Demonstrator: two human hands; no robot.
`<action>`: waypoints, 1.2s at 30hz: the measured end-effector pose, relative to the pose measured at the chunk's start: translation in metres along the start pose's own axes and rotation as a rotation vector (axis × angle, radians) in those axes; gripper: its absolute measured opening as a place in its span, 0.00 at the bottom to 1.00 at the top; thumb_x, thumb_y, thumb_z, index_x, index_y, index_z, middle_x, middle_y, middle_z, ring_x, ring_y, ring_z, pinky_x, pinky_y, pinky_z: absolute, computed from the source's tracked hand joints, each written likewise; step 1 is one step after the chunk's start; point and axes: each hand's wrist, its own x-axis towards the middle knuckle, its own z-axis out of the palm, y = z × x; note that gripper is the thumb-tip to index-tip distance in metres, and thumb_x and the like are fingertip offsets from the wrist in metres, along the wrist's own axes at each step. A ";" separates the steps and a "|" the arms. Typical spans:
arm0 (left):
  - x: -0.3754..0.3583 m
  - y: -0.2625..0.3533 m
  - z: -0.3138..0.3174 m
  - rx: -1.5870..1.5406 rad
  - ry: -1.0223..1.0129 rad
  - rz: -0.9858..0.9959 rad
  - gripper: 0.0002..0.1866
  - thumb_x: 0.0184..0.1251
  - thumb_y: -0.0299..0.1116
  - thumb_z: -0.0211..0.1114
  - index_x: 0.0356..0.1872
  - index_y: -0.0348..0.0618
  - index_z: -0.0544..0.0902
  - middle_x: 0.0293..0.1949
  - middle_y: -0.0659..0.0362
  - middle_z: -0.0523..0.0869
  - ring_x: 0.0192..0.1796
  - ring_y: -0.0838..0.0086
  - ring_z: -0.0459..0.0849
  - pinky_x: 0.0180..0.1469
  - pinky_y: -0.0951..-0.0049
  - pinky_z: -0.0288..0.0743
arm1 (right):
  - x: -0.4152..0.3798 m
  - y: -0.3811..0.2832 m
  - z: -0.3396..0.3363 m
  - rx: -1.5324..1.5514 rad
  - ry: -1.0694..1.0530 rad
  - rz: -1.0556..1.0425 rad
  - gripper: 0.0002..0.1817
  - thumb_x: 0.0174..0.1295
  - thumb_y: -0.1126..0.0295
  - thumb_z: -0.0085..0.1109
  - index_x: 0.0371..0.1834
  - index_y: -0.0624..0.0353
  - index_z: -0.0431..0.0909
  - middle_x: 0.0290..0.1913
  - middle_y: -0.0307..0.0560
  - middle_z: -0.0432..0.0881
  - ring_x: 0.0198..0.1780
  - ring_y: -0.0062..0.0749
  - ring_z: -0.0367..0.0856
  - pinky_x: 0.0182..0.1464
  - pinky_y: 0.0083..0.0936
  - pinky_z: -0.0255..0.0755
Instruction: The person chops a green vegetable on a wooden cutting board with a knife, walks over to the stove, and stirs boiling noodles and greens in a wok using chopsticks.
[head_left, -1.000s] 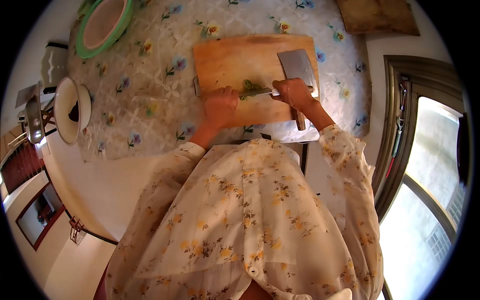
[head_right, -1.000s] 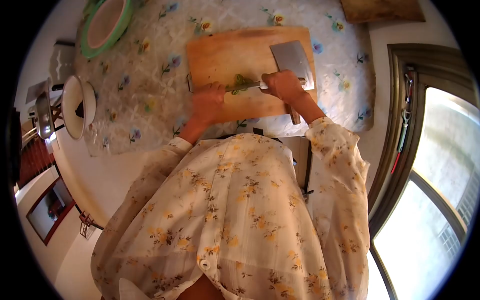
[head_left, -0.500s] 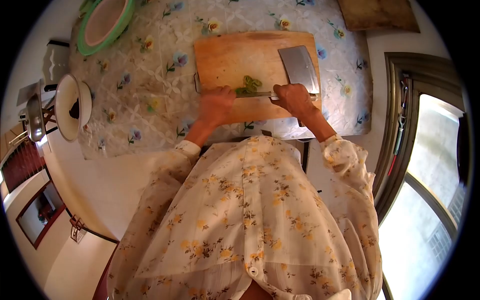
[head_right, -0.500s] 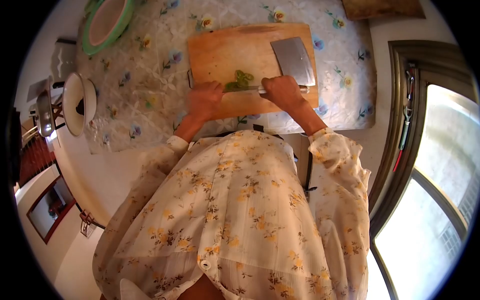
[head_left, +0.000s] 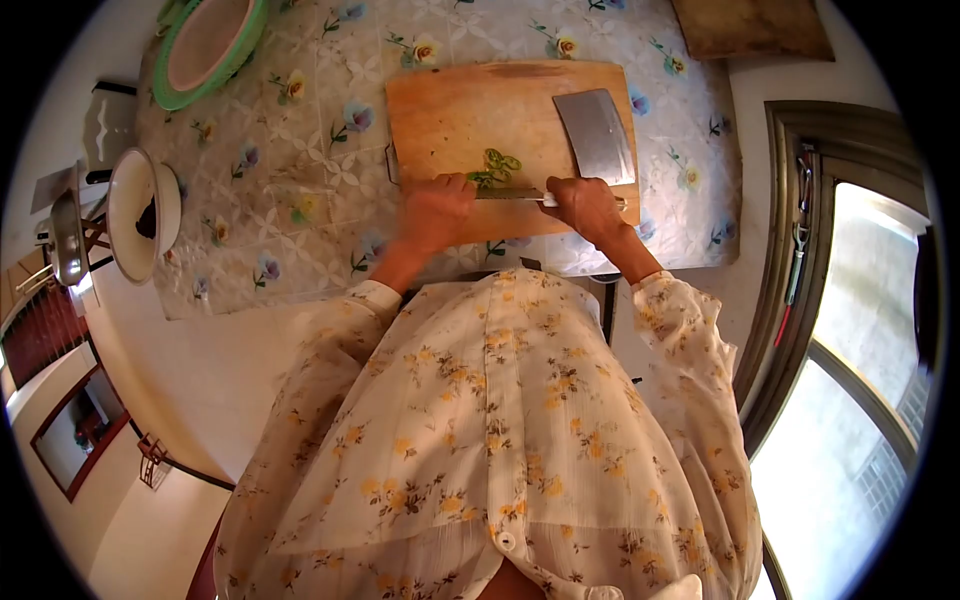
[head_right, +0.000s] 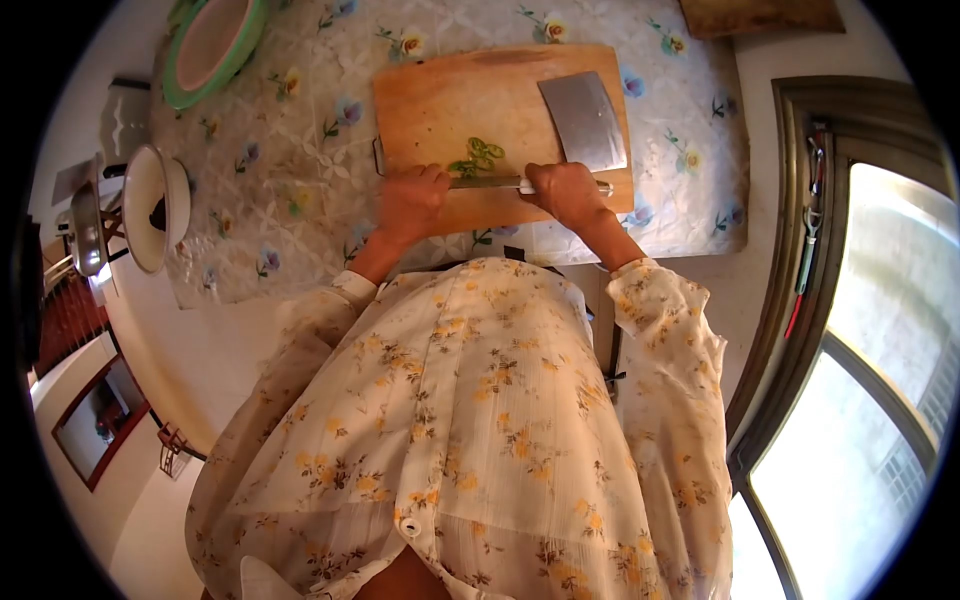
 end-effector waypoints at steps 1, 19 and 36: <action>0.002 0.002 0.000 0.068 -0.049 0.021 0.05 0.45 0.31 0.64 0.21 0.45 0.76 0.24 0.62 0.75 0.28 0.67 0.77 0.27 0.67 0.71 | -0.001 0.002 0.003 -0.004 0.001 -0.001 0.14 0.48 0.58 0.64 0.22 0.56 0.73 0.20 0.46 0.79 0.25 0.40 0.80 0.29 0.31 0.73; 0.011 -0.009 0.016 0.039 0.060 -0.102 0.05 0.41 0.30 0.61 0.17 0.44 0.74 0.23 0.61 0.74 0.29 0.68 0.78 0.26 0.68 0.72 | 0.037 0.025 -0.012 -0.075 -0.040 -0.127 0.16 0.50 0.56 0.63 0.25 0.57 0.73 0.21 0.48 0.79 0.26 0.43 0.80 0.29 0.34 0.73; 0.018 -0.005 0.002 -0.031 0.070 -0.145 0.06 0.47 0.33 0.65 0.21 0.44 0.78 0.25 0.60 0.78 0.29 0.67 0.79 0.26 0.67 0.72 | 0.041 0.022 -0.037 -0.135 -0.022 -0.188 0.16 0.50 0.55 0.63 0.25 0.55 0.73 0.21 0.45 0.78 0.27 0.42 0.80 0.29 0.36 0.71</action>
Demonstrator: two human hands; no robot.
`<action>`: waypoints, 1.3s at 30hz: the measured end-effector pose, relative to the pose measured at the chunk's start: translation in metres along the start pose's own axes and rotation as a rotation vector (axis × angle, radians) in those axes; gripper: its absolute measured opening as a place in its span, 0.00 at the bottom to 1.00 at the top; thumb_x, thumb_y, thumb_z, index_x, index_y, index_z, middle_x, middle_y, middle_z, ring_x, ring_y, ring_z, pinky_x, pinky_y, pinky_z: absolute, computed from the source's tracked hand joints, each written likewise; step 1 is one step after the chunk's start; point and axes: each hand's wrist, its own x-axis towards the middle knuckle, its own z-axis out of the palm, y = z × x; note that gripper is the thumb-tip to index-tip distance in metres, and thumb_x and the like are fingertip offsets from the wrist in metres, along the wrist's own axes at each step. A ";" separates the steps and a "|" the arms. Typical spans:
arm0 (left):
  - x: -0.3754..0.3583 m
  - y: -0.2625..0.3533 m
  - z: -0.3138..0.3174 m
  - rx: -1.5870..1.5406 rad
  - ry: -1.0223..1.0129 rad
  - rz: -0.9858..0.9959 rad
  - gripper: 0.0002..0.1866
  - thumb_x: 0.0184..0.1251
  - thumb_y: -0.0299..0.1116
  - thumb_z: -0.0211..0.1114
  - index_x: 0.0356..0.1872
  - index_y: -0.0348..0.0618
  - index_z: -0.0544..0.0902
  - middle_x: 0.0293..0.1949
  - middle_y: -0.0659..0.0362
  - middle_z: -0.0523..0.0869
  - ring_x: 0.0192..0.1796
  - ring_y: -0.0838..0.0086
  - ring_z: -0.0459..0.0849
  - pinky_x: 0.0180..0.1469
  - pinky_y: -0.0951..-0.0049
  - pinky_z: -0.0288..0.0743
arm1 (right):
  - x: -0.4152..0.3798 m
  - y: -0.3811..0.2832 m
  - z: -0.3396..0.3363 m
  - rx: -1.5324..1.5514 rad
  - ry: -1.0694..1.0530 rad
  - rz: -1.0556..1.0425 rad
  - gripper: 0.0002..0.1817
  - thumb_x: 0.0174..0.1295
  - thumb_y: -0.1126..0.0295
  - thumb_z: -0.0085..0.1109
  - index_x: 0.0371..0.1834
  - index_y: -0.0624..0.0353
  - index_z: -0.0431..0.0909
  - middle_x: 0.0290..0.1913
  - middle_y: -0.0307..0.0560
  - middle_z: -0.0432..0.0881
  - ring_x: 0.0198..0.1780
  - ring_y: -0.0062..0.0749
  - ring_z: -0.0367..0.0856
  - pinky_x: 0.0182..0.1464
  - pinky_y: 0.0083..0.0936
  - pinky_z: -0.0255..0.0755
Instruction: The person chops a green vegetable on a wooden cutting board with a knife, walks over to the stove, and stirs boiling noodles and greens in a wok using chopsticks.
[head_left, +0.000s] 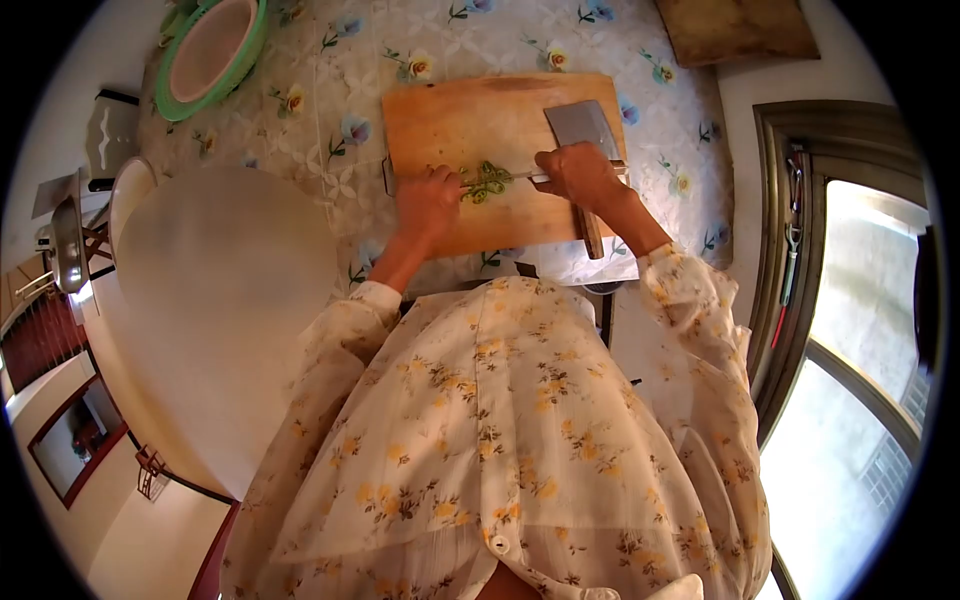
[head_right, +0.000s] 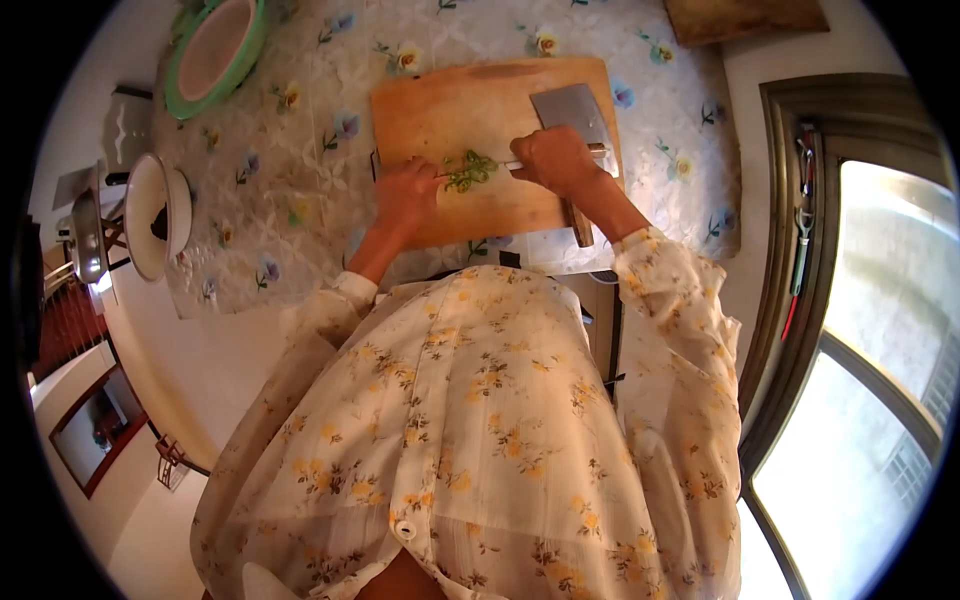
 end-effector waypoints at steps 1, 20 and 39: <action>-0.004 0.003 -0.006 -0.012 -0.029 -0.015 0.03 0.47 0.30 0.63 0.22 0.44 0.78 0.26 0.60 0.78 0.32 0.68 0.80 0.27 0.67 0.73 | -0.003 -0.006 -0.010 -0.005 -0.010 -0.001 0.15 0.50 0.56 0.63 0.25 0.56 0.73 0.21 0.45 0.79 0.26 0.42 0.80 0.29 0.36 0.71; 0.009 0.001 0.014 0.058 0.040 -0.013 0.08 0.50 0.34 0.66 0.20 0.44 0.77 0.24 0.58 0.77 0.28 0.65 0.78 0.26 0.67 0.71 | 0.010 0.031 0.024 0.004 -0.003 -0.007 0.16 0.49 0.54 0.64 0.27 0.56 0.74 0.22 0.49 0.79 0.28 0.46 0.80 0.30 0.38 0.72; -0.003 0.001 0.007 0.011 0.020 0.042 0.09 0.45 0.34 0.67 0.18 0.43 0.76 0.23 0.58 0.76 0.27 0.64 0.78 0.24 0.68 0.71 | -0.005 -0.001 0.005 -0.007 -0.051 0.027 0.15 0.49 0.55 0.63 0.26 0.55 0.74 0.22 0.47 0.79 0.27 0.44 0.80 0.30 0.36 0.72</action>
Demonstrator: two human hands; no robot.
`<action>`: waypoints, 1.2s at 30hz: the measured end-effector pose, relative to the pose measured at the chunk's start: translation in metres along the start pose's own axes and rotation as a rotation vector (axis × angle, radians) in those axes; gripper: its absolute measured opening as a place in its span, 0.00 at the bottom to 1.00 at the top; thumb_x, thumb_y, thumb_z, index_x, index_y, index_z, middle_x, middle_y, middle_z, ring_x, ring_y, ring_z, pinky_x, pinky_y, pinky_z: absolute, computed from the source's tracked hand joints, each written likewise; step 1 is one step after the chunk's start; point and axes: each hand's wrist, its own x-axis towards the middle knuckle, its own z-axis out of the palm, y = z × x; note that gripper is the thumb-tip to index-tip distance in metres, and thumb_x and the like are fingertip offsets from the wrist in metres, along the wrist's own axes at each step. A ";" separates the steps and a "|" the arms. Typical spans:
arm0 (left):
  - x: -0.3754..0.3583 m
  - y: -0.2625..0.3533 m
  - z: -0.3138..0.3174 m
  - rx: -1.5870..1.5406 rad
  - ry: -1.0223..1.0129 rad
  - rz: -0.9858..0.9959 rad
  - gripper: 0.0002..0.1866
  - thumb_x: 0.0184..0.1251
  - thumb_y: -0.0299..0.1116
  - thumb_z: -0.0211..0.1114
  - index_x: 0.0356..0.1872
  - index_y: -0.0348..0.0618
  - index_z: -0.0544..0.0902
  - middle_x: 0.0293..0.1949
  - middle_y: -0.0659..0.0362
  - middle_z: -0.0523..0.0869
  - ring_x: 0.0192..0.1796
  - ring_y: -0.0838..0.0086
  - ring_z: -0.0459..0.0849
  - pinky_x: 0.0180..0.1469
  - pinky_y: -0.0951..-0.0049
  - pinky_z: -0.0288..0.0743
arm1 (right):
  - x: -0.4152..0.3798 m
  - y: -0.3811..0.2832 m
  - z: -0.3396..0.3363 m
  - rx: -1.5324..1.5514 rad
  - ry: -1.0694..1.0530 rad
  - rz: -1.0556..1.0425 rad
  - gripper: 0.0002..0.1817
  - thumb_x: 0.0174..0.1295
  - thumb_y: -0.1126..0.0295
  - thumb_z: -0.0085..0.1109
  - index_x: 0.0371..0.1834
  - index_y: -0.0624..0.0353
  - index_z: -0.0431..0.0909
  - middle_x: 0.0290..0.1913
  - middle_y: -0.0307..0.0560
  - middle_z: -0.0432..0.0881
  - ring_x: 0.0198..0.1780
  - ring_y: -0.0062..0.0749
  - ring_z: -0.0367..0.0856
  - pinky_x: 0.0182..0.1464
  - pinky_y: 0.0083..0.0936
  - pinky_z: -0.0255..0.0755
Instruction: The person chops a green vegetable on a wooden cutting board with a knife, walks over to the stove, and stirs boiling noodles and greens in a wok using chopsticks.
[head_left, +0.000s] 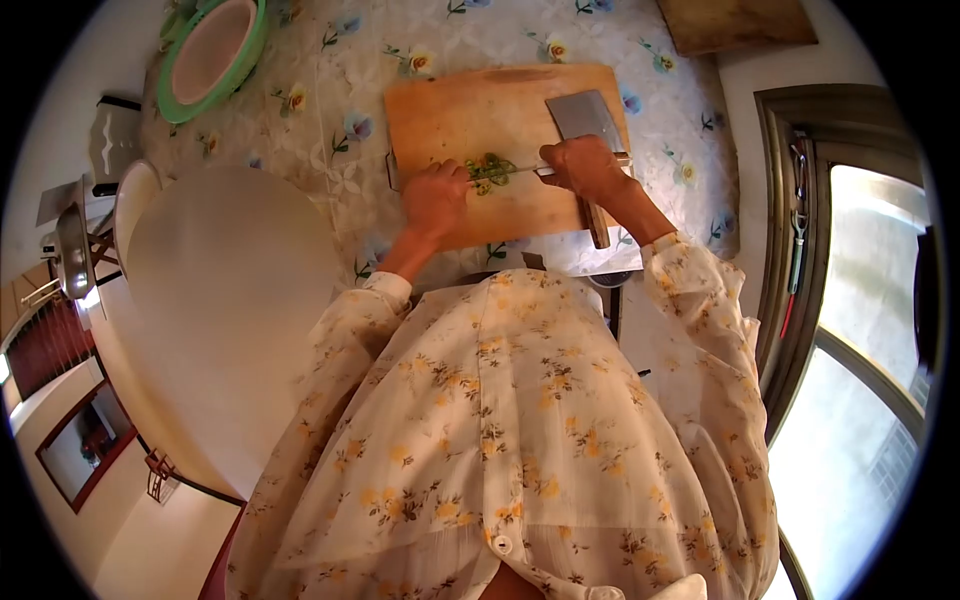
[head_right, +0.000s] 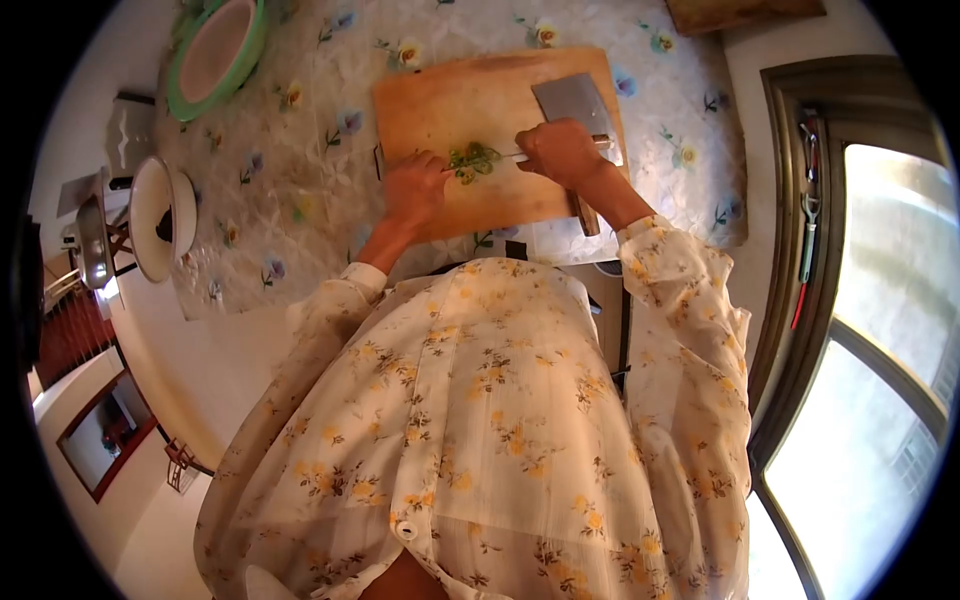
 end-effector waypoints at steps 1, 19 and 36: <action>-0.002 0.002 -0.003 -0.056 0.031 -0.009 0.09 0.44 0.33 0.67 0.18 0.43 0.76 0.23 0.58 0.76 0.27 0.64 0.78 0.24 0.68 0.71 | -0.001 -0.001 -0.004 0.002 0.000 0.002 0.15 0.49 0.55 0.63 0.26 0.55 0.74 0.22 0.47 0.79 0.27 0.44 0.80 0.30 0.36 0.72; -0.012 0.017 -0.010 0.130 -0.109 0.133 0.06 0.42 0.31 0.65 0.20 0.43 0.77 0.26 0.59 0.77 0.30 0.68 0.79 0.29 0.69 0.74 | -0.030 -0.021 0.035 0.080 0.031 0.101 0.14 0.48 0.57 0.65 0.24 0.56 0.74 0.21 0.47 0.79 0.26 0.42 0.80 0.29 0.33 0.73; -0.005 0.005 0.003 -0.035 0.039 0.068 0.06 0.44 0.30 0.65 0.18 0.42 0.75 0.24 0.58 0.76 0.27 0.65 0.77 0.28 0.68 0.71 | -0.018 -0.011 0.009 0.021 -0.005 0.094 0.14 0.47 0.57 0.65 0.25 0.56 0.75 0.22 0.48 0.79 0.29 0.44 0.80 0.31 0.35 0.73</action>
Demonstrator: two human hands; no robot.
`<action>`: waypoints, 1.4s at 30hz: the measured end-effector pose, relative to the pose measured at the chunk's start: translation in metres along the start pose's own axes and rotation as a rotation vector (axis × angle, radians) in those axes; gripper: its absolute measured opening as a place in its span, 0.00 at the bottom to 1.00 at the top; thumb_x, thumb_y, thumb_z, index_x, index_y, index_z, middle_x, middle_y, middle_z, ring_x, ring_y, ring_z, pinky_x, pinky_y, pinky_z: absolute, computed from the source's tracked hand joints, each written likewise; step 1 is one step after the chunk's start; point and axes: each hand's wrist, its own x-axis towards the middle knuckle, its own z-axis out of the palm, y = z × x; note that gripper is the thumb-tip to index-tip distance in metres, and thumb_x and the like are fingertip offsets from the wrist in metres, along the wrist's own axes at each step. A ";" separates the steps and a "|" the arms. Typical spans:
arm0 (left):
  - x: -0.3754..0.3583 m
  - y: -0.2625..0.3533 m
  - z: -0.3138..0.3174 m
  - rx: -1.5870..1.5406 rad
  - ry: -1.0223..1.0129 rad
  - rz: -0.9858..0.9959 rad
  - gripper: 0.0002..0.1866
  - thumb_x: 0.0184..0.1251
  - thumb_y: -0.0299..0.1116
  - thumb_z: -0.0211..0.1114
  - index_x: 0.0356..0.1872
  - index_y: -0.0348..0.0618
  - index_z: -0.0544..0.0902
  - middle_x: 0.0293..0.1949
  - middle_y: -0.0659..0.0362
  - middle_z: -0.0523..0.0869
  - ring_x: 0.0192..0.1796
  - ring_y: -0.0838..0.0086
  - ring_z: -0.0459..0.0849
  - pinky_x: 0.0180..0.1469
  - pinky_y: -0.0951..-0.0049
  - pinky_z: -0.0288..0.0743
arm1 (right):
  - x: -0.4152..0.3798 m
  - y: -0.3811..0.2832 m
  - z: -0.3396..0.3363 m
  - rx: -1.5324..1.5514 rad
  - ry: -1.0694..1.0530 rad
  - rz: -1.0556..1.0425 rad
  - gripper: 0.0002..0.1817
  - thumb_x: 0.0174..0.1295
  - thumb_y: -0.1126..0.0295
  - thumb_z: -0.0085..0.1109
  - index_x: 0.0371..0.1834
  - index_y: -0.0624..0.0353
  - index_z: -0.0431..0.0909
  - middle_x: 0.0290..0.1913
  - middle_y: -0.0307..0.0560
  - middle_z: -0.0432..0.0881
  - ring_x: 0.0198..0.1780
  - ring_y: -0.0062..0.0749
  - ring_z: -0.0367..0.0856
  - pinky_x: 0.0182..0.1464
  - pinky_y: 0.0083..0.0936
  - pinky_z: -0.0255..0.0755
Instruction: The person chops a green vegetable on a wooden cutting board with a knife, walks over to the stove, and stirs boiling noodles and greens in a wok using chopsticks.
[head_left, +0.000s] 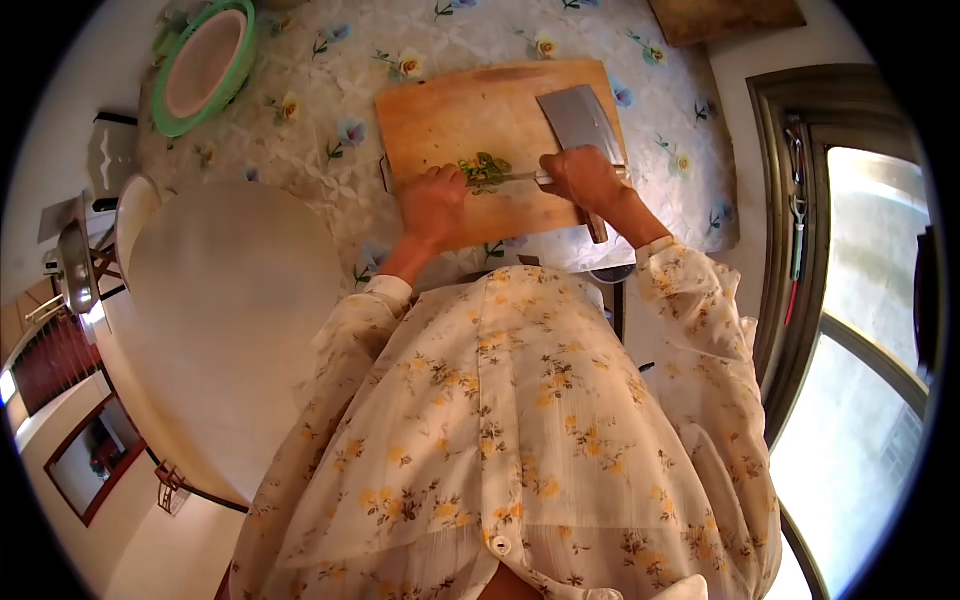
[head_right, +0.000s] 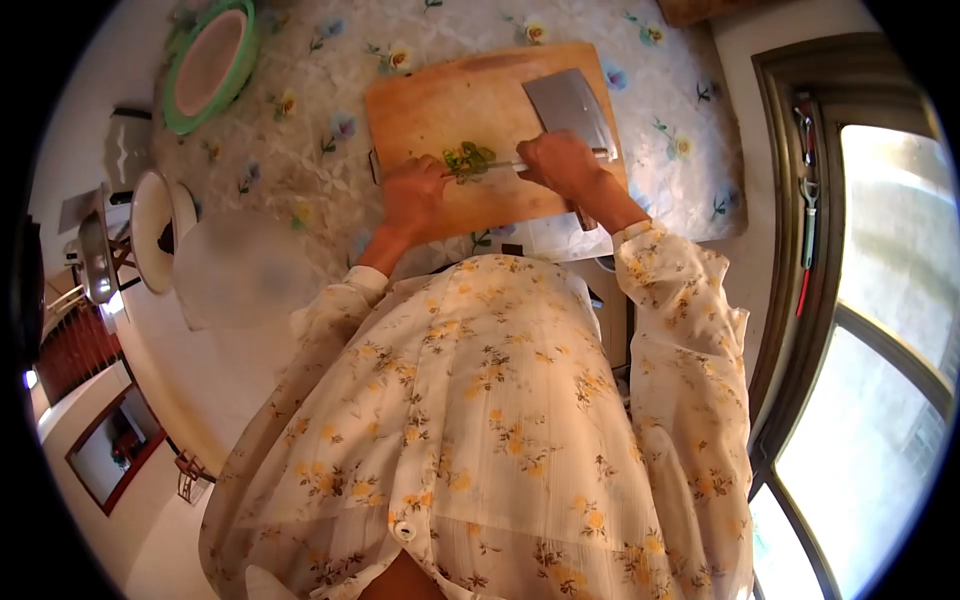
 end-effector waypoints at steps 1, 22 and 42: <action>0.001 0.000 -0.004 -0.082 0.011 -0.045 0.04 0.42 0.27 0.63 0.19 0.43 0.75 0.25 0.58 0.77 0.28 0.65 0.77 0.28 0.67 0.72 | 0.004 -0.002 -0.008 0.003 0.003 0.005 0.14 0.47 0.57 0.65 0.25 0.56 0.75 0.22 0.48 0.79 0.29 0.44 0.80 0.31 0.35 0.73; 0.020 0.006 0.004 0.221 -0.070 -0.047 0.10 0.50 0.36 0.67 0.19 0.44 0.77 0.24 0.59 0.77 0.26 0.66 0.77 0.25 0.68 0.70 | 0.032 0.040 0.011 -0.045 -0.002 -0.087 0.16 0.49 0.54 0.63 0.28 0.56 0.76 0.22 0.50 0.79 0.29 0.46 0.80 0.32 0.38 0.73; 0.018 -0.009 -0.011 0.042 -0.032 -0.143 0.09 0.49 0.35 0.67 0.21 0.44 0.77 0.24 0.59 0.76 0.28 0.64 0.78 0.25 0.67 0.71 | 0.039 0.017 -0.022 0.008 0.062 -0.128 0.16 0.49 0.57 0.63 0.26 0.59 0.73 0.21 0.51 0.78 0.28 0.49 0.79 0.31 0.40 0.71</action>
